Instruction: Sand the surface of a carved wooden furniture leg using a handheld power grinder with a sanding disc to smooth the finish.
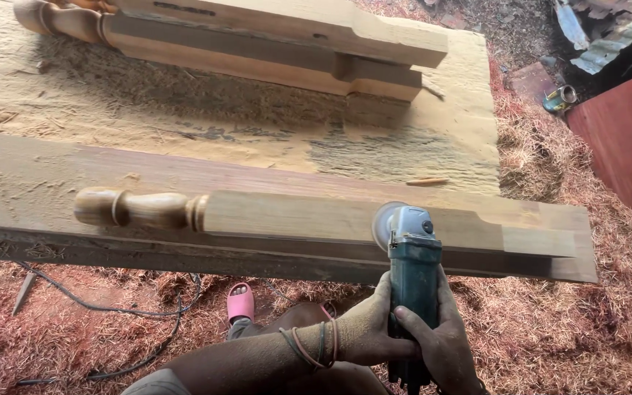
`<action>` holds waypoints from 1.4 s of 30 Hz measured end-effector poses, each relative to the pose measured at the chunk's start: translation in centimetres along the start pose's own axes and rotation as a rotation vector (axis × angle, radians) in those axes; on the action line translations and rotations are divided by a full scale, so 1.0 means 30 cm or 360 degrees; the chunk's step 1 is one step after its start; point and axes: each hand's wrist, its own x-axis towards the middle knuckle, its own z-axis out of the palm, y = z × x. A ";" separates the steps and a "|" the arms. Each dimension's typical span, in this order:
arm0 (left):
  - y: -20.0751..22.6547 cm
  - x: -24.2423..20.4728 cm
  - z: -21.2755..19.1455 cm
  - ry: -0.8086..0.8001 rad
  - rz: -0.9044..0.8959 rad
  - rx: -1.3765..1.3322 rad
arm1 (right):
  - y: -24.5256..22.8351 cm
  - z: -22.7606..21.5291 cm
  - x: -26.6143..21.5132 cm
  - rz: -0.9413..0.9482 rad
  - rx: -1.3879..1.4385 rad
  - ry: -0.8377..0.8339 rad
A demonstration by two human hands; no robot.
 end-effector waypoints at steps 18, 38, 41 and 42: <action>0.014 0.026 0.068 0.0036 0.0012 0.0020 | 0.033 -0.064 -0.004 -0.0018 0.0152 -0.0040; 0.026 -0.644 -0.375 0.0568 -0.0136 -0.0196 | -0.095 0.692 -0.118 -0.0357 0.0137 -0.0621; 0.016 -0.681 -0.412 0.0590 -0.0145 -0.0246 | -0.117 0.742 -0.122 -0.0327 0.0081 -0.0672; 0.017 -0.687 -0.422 0.0585 -0.0201 -0.0225 | -0.125 0.751 -0.122 -0.0328 0.0075 -0.0711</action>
